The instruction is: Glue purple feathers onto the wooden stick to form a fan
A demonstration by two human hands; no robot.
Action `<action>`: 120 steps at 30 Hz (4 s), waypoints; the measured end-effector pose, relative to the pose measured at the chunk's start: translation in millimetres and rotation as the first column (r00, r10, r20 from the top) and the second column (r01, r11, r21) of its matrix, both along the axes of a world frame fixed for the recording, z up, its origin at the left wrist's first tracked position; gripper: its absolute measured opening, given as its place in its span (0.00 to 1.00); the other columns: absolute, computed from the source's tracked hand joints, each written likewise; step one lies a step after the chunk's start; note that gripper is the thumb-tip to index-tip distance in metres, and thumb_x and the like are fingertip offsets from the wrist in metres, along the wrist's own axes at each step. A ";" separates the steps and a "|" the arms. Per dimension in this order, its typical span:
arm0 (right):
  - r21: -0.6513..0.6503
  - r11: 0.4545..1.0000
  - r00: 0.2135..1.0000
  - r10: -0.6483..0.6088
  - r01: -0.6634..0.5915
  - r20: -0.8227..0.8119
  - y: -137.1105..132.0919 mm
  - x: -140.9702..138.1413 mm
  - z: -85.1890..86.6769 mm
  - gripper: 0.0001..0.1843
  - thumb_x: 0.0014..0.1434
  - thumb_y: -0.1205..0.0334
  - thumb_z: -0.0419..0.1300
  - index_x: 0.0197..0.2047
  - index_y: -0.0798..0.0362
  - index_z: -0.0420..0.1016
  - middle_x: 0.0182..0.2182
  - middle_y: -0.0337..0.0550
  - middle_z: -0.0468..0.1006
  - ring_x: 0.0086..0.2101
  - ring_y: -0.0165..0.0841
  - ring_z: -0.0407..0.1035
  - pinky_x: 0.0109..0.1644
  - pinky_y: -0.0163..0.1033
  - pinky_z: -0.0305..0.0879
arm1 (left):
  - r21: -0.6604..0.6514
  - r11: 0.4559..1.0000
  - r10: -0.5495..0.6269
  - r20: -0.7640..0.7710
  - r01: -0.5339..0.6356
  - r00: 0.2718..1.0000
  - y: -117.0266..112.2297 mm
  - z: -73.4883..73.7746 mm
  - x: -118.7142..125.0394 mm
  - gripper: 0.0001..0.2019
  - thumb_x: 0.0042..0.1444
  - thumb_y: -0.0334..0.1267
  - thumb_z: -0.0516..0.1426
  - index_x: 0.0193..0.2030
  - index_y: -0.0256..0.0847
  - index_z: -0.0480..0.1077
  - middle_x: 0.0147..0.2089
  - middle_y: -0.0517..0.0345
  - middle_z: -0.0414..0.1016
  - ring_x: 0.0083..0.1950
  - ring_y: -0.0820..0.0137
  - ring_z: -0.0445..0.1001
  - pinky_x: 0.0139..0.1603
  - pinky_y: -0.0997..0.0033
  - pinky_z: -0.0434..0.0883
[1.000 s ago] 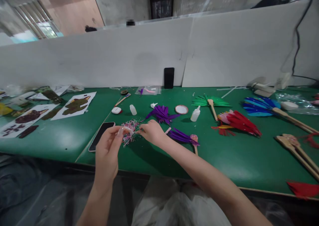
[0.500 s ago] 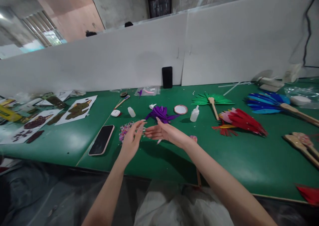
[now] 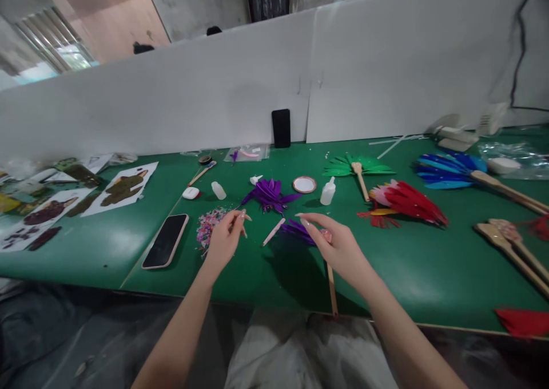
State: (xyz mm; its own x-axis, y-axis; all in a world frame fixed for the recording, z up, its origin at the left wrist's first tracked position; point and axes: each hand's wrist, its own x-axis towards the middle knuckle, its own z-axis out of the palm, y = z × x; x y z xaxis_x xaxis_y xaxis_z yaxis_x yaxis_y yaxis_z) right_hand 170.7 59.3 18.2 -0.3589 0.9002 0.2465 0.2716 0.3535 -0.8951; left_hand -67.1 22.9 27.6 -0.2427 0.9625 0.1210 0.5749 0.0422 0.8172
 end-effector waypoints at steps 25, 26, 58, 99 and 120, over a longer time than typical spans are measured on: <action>0.385 0.913 0.740 -0.352 0.137 0.572 -33.1 28.8 -64.0 0.34 0.60 0.46 0.48 0.64 0.52 0.50 0.65 0.52 0.44 0.63 0.43 0.39 0.62 0.57 0.41 | -0.230 0.817 -0.516 0.116 0.528 0.849 83.1 -31.4 59.5 0.16 0.49 0.46 0.57 0.40 0.37 0.69 0.26 0.58 0.74 0.25 0.74 0.64 0.27 0.75 0.58; 0.384 0.913 0.734 -0.354 0.136 0.580 -33.6 28.2 -63.9 0.33 0.60 0.46 0.48 0.64 0.51 0.50 0.65 0.51 0.44 0.63 0.43 0.39 0.62 0.57 0.41 | -0.231 0.817 -0.513 0.124 0.528 0.849 83.5 -31.9 58.4 0.16 0.49 0.45 0.57 0.41 0.37 0.69 0.26 0.59 0.73 0.24 0.75 0.63 0.27 0.75 0.58; 0.421 0.904 0.683 -0.355 0.076 0.638 -34.6 26.0 -66.7 0.23 0.65 0.60 0.43 0.62 0.46 0.56 0.65 0.48 0.45 0.63 0.40 0.42 0.62 0.56 0.41 | -0.183 0.858 -0.474 0.074 0.479 0.877 77.5 -33.0 43.9 0.15 0.55 0.48 0.51 0.39 0.38 0.70 0.24 0.61 0.69 0.24 0.75 0.63 0.25 0.76 0.59; 0.418 0.905 0.655 -0.361 0.076 0.663 -44.1 25.2 -63.0 0.27 0.65 0.53 0.42 0.65 0.47 0.47 0.65 0.47 0.46 0.63 0.40 0.42 0.62 0.58 0.39 | -0.266 0.718 -0.616 0.186 0.643 0.765 74.2 -30.5 31.4 0.18 0.51 0.41 0.55 0.48 0.39 0.66 0.26 0.62 0.66 0.27 0.75 0.64 0.30 0.75 0.61; 0.410 0.908 0.660 -0.359 0.085 0.660 -45.1 25.8 -64.1 0.27 0.64 0.54 0.42 0.66 0.46 0.46 0.65 0.47 0.46 0.62 0.40 0.43 0.61 0.58 0.40 | -0.247 0.794 -0.554 0.083 0.556 0.828 70.1 -36.7 47.1 0.13 0.52 0.46 0.53 0.39 0.39 0.67 0.24 0.64 0.65 0.24 0.76 0.61 0.26 0.76 0.57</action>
